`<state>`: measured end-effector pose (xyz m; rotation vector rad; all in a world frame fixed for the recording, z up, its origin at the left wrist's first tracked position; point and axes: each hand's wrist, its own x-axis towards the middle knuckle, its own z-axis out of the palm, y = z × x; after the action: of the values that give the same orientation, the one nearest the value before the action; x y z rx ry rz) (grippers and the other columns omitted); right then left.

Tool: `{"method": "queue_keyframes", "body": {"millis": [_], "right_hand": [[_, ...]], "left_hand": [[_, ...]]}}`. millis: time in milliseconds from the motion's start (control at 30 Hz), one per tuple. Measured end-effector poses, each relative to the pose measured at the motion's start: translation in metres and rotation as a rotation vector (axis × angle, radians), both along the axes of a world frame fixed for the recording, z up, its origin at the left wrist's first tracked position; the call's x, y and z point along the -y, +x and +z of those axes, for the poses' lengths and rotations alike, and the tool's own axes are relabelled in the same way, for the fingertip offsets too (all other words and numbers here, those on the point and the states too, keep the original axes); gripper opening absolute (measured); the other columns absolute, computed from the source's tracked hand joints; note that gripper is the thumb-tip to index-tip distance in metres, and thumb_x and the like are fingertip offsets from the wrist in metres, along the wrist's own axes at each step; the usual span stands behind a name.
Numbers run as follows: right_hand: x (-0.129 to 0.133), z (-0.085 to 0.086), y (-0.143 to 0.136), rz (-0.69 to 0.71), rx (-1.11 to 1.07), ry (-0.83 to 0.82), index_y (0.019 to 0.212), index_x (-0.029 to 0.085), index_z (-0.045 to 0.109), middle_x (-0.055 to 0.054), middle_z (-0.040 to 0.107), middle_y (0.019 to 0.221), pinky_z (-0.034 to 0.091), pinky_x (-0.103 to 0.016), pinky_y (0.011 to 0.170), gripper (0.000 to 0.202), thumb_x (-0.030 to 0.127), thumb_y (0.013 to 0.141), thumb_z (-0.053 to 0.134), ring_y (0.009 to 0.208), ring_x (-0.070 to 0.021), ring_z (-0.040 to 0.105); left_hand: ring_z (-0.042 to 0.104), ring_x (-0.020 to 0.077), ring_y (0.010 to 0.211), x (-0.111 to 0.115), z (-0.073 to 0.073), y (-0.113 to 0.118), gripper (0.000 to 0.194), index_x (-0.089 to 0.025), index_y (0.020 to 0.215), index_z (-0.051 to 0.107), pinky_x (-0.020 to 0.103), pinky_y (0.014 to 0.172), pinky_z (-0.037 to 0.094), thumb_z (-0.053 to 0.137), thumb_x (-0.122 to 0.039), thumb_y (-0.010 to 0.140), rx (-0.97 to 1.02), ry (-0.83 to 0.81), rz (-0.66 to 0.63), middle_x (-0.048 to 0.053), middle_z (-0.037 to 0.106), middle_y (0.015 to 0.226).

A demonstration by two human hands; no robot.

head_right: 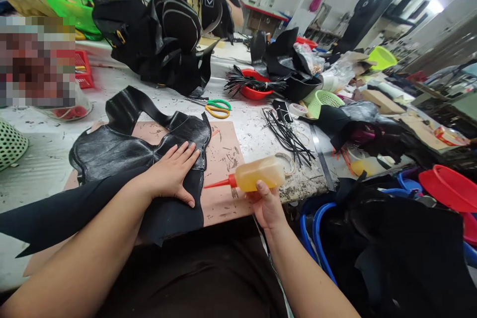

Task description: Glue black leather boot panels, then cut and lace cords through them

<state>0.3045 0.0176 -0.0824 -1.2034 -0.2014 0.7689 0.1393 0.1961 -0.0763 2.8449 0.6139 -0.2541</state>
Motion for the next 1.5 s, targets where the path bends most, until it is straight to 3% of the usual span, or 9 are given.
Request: {"method": "queue_keyframes", "body": {"millis": [267,667,833,1033,1267,1500], "right_hand": [[-0.064,-0.005,0.012,-0.011,0.195,0.019,0.085,0.019,0.058,0.001,0.061,0.075,0.042,-0.022,0.044,0.045,0.038,0.048,0.077,0.060,-0.0131,0.055],[-0.093,-0.004,0.015,0.009,0.263,0.033,0.084,0.016,0.060,-0.002,0.064,0.079,0.048,-0.023,0.049,0.043,0.037,0.050,0.076,0.066,-0.0145,0.059],[-0.092,0.000,0.012,0.030,0.296,0.001,0.079,0.015,0.062,-0.002,0.064,0.075,0.048,-0.024,0.048,0.040,0.034,0.048,0.078,0.064,-0.0148,0.058],[-0.078,-0.003,0.009,0.048,0.324,0.022,0.093,0.019,0.058,-0.001,0.063,0.082,0.048,-0.025,0.049,0.046,0.031,0.054,0.077,0.066,-0.0149,0.059],[-0.060,-0.013,0.006,0.039,0.297,-0.007,0.085,0.017,0.060,-0.001,0.064,0.076,0.046,-0.023,0.047,0.035,0.034,0.058,0.074,0.064,-0.0150,0.058],[-0.045,-0.010,0.000,0.014,0.265,-0.023,0.082,0.016,0.061,-0.002,0.063,0.075,0.045,-0.022,0.044,0.037,0.036,0.054,0.075,0.064,-0.0154,0.058]], "left_hand": [[0.001,0.0328,0.135,0.000,0.000,-0.003,0.136,-0.003,0.138,0.016,0.044,0.108,0.000,0.057,-0.079,0.034,0.009,0.001,0.007,0.021,0.006,0.146],[0.002,0.0341,0.134,0.001,0.003,-0.005,0.133,-0.004,0.138,0.018,0.045,0.108,0.001,0.057,-0.079,0.035,0.021,-0.019,0.011,0.021,0.009,0.146],[0.002,0.0335,0.134,0.000,0.001,-0.005,0.134,-0.002,0.138,0.017,0.045,0.108,0.001,0.057,-0.079,0.035,0.029,-0.009,0.001,0.021,0.008,0.146],[0.002,0.0328,0.135,0.000,0.003,-0.004,0.135,-0.003,0.138,0.017,0.044,0.108,0.001,0.059,-0.078,0.034,0.009,-0.015,0.008,0.020,0.008,0.146],[0.001,0.0327,0.135,0.000,0.001,-0.004,0.130,-0.002,0.138,0.017,0.044,0.108,0.000,0.054,-0.080,0.040,0.015,-0.019,0.006,0.021,0.006,0.146],[0.001,0.0329,0.135,0.000,-0.002,-0.004,0.136,-0.002,0.138,0.016,0.043,0.108,0.000,0.056,-0.080,0.034,0.017,-0.003,0.006,0.021,0.006,0.146]]}}
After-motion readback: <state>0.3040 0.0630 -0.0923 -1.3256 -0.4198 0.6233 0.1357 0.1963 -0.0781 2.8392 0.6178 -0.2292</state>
